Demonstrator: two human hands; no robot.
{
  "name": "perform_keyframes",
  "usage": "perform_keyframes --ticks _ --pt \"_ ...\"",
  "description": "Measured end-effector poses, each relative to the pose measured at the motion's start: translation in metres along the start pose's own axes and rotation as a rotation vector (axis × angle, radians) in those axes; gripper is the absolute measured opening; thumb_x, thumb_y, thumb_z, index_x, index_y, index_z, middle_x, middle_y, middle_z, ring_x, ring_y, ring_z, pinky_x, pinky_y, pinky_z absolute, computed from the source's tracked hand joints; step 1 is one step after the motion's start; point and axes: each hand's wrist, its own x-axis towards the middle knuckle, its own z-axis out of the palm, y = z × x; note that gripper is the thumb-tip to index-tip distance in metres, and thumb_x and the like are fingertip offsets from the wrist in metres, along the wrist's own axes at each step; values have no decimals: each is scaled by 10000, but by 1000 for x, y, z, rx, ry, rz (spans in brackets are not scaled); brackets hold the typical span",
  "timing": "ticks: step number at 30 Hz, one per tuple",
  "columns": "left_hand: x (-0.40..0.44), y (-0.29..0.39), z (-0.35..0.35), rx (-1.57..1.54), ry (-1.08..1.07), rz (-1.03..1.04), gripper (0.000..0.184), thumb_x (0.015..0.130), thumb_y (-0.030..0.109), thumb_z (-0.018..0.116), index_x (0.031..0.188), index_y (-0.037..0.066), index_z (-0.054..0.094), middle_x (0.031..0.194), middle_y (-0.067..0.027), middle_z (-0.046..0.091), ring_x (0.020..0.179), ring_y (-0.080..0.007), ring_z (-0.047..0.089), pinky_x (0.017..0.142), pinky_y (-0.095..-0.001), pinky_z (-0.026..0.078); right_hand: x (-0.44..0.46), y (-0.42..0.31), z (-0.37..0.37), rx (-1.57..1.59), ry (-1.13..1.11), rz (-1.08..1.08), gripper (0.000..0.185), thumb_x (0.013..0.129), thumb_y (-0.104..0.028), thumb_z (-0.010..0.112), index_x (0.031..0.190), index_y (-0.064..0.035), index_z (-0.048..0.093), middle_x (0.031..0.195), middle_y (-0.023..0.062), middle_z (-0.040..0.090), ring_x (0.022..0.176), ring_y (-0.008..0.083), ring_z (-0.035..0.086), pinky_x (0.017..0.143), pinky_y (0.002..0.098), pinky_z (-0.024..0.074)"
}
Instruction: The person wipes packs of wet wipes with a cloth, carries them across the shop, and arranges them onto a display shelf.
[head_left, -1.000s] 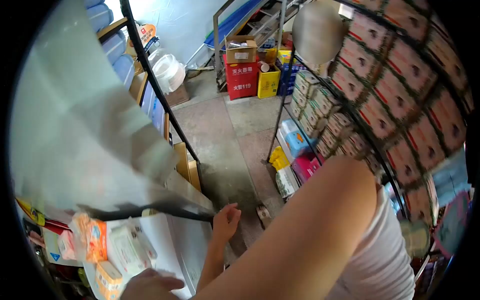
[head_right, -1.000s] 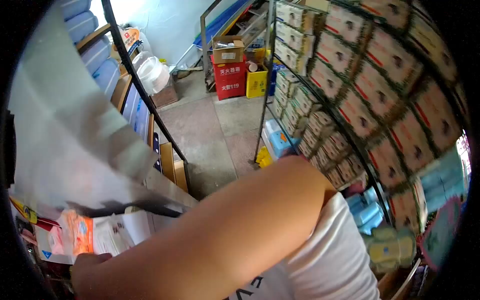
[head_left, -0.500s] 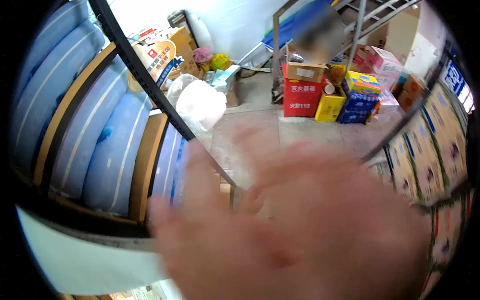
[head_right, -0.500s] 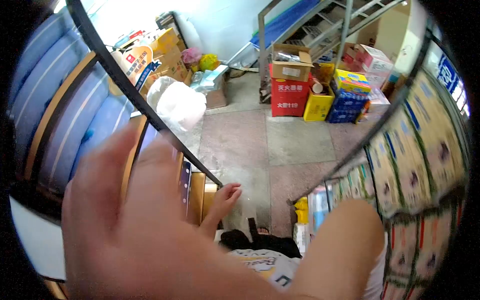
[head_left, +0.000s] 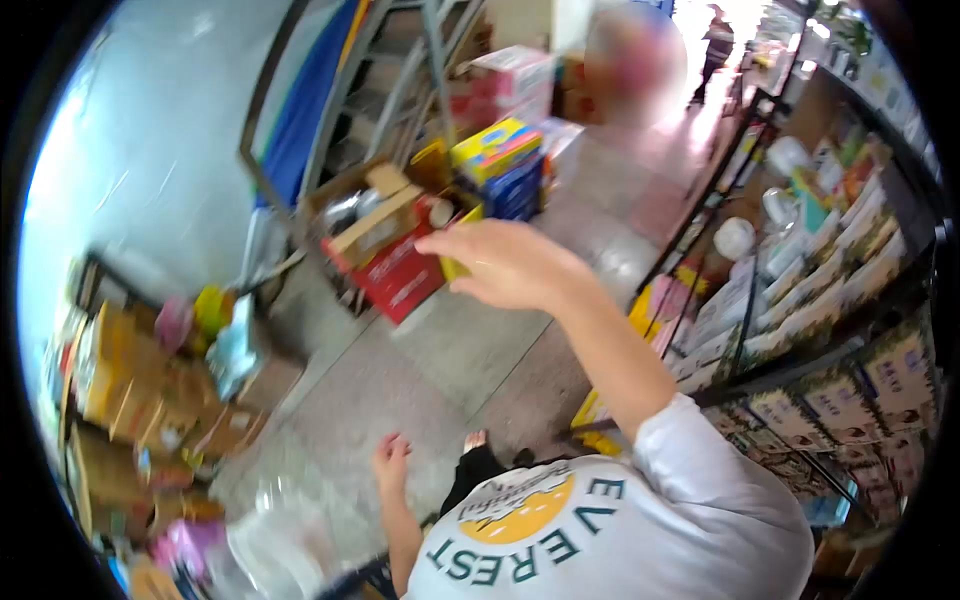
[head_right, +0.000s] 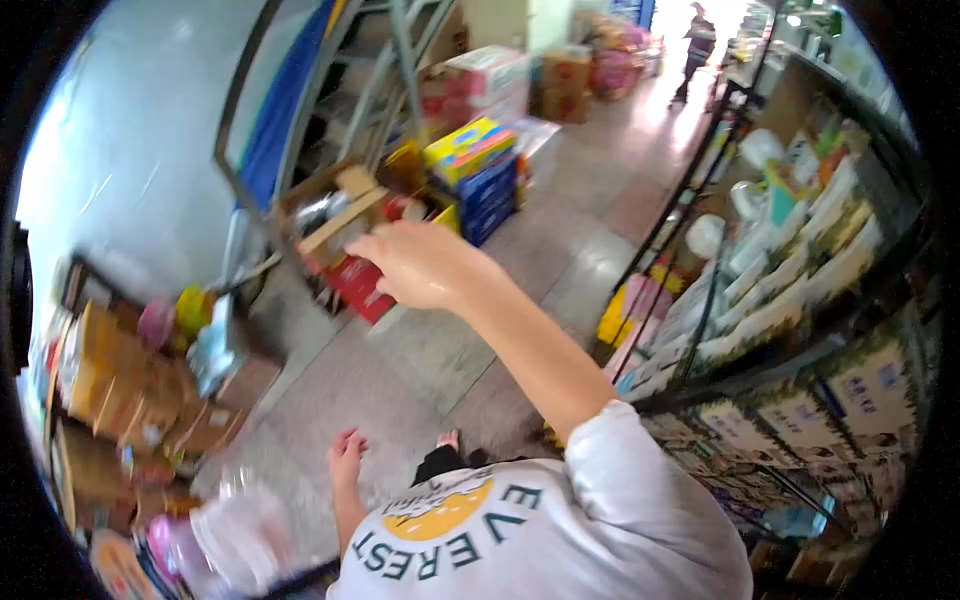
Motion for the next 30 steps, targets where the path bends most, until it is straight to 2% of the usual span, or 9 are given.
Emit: perform_keyframes --ticks 5,10,16,19,20,23,25,28,30 --pt "132 23 15 146 -65 12 255 794 134 562 987 -31 546 761 -78 614 670 -126 579 636 -234 451 64 164 13 27 -272 279 517 726 -228 628 1189 -77 454 921 125 614 851 266 586 752 334 455" --pt "205 130 98 113 -367 78 239 819 133 540 993 -31 531 749 -68 607 667 -111 568 614 -220 444 115 319 -101 -191 53 1094 550 755 -102 505 1238 73 310 860 171 629 689 241 635 555 365 517" --pt "289 209 203 77 -470 302 238 827 110 539 1018 -31 519 795 -65 598 705 -102 556 652 -222 442 167 423 -216 -377 1 1373 596 735 -225 586 1266 -70 363 1114 88 563 948 268 580 762 404 489" --pt "316 228 260 46 -513 310 219 835 100 532 1022 -13 523 797 -57 605 686 -99 559 614 -214 428 176 481 -238 -399 -166 1183 447 682 -142 605 1087 23 511 994 200 583 686 237 626 598 354 510" --pt "325 235 277 113 -550 261 237 827 91 536 1030 -28 513 811 -61 595 718 -107 557 650 -220 435 172 473 -231 -571 158 1179 334 655 -201 643 918 3 612 880 153 629 680 228 628 608 351 508" --pt "354 245 316 166 -637 196 264 813 79 546 1041 -45 504 834 -77 594 741 -121 572 675 -233 453 178 552 -256 -510 19 1089 488 625 -240 650 1039 1 554 764 141 637 724 240 630 637 349 501" --pt "382 246 338 98 -600 142 258 810 87 553 1029 -43 512 818 -88 601 710 -119 579 652 -230 463 190 570 -271 -421 -34 1249 448 687 -258 606 1100 -95 545 1089 68 577 930 207 589 760 337 495" --pt "415 242 368 187 -486 150 251 807 92 559 1013 -43 517 791 -94 609 687 -121 584 637 -226 471 196 638 -244 -395 189 1056 525 656 -269 635 1056 41 496 923 175 614 833 268 611 700 349 503" --pt "429 243 393 222 -523 86 242 810 109 559 1015 -16 526 788 -83 615 672 -118 586 608 -214 456 190 691 -187 -414 280 844 497 663 -318 646 1026 -1 526 931 162 609 841 297 594 717 374 491"
